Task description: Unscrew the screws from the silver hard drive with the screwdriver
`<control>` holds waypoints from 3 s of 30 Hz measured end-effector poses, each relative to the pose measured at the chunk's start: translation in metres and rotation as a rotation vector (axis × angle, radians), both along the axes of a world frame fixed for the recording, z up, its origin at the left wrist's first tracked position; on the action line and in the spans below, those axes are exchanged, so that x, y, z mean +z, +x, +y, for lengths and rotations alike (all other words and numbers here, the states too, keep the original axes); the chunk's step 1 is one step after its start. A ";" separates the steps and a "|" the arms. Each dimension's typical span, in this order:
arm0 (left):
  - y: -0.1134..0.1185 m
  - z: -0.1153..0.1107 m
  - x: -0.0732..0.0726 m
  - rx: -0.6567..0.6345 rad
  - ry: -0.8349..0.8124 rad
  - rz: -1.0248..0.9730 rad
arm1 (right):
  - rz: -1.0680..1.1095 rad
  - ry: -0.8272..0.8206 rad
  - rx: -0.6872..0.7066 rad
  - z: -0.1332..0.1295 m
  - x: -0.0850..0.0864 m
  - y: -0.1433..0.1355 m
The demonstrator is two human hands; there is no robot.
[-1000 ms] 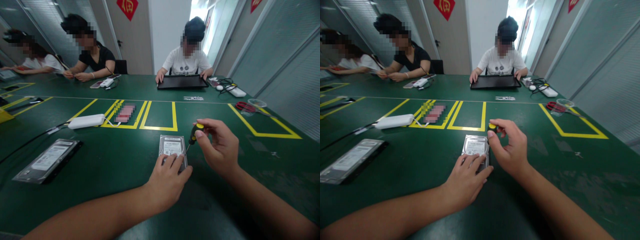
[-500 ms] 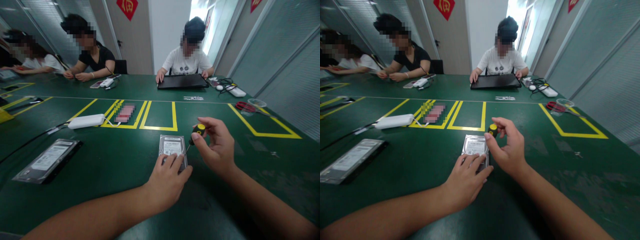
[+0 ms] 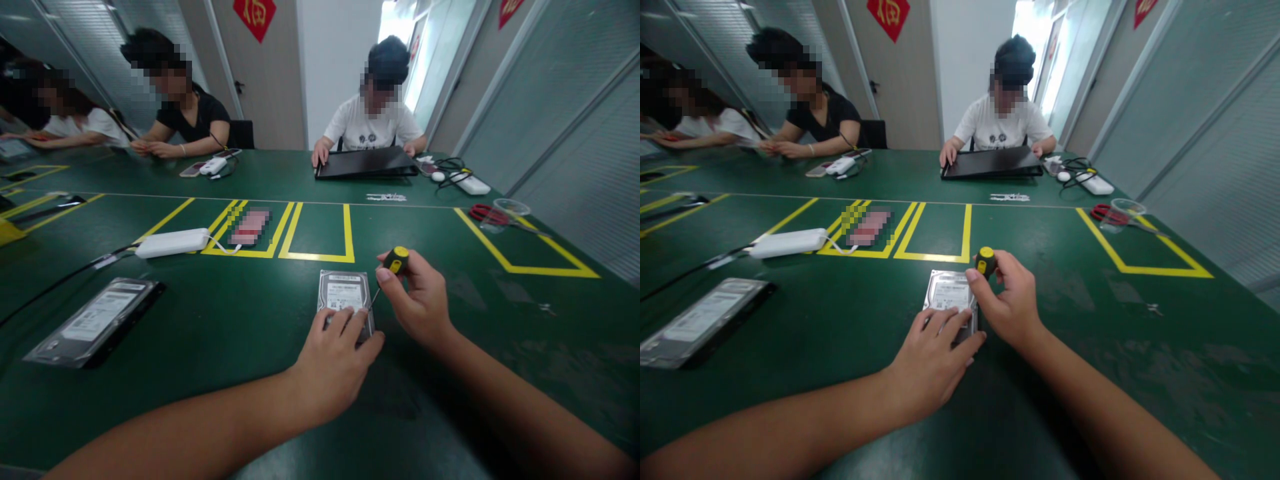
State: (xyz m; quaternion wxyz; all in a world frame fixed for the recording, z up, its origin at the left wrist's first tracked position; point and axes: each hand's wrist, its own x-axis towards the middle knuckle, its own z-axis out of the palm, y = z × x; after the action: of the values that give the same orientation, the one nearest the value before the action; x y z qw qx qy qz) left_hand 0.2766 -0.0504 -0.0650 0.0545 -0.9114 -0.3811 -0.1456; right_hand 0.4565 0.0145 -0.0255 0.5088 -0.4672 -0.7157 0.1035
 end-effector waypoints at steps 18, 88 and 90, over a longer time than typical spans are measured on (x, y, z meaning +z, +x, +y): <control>0.000 0.000 0.003 -0.003 -0.011 -0.005 | 0.050 0.045 -0.025 0.001 0.008 0.006; -0.051 0.040 0.026 -0.310 -0.098 0.048 | -0.760 -0.176 0.132 -0.038 -0.043 0.055; -0.056 0.043 0.023 -0.319 -0.094 0.054 | -0.757 -0.178 0.141 -0.038 -0.042 0.055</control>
State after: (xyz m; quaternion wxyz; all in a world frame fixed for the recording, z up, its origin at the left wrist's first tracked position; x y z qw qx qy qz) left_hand 0.2207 -0.0077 -0.0419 -0.0020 -0.9654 -0.2365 -0.1100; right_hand 0.5117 -0.0230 -0.0673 0.1582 -0.4643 -0.8712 0.0201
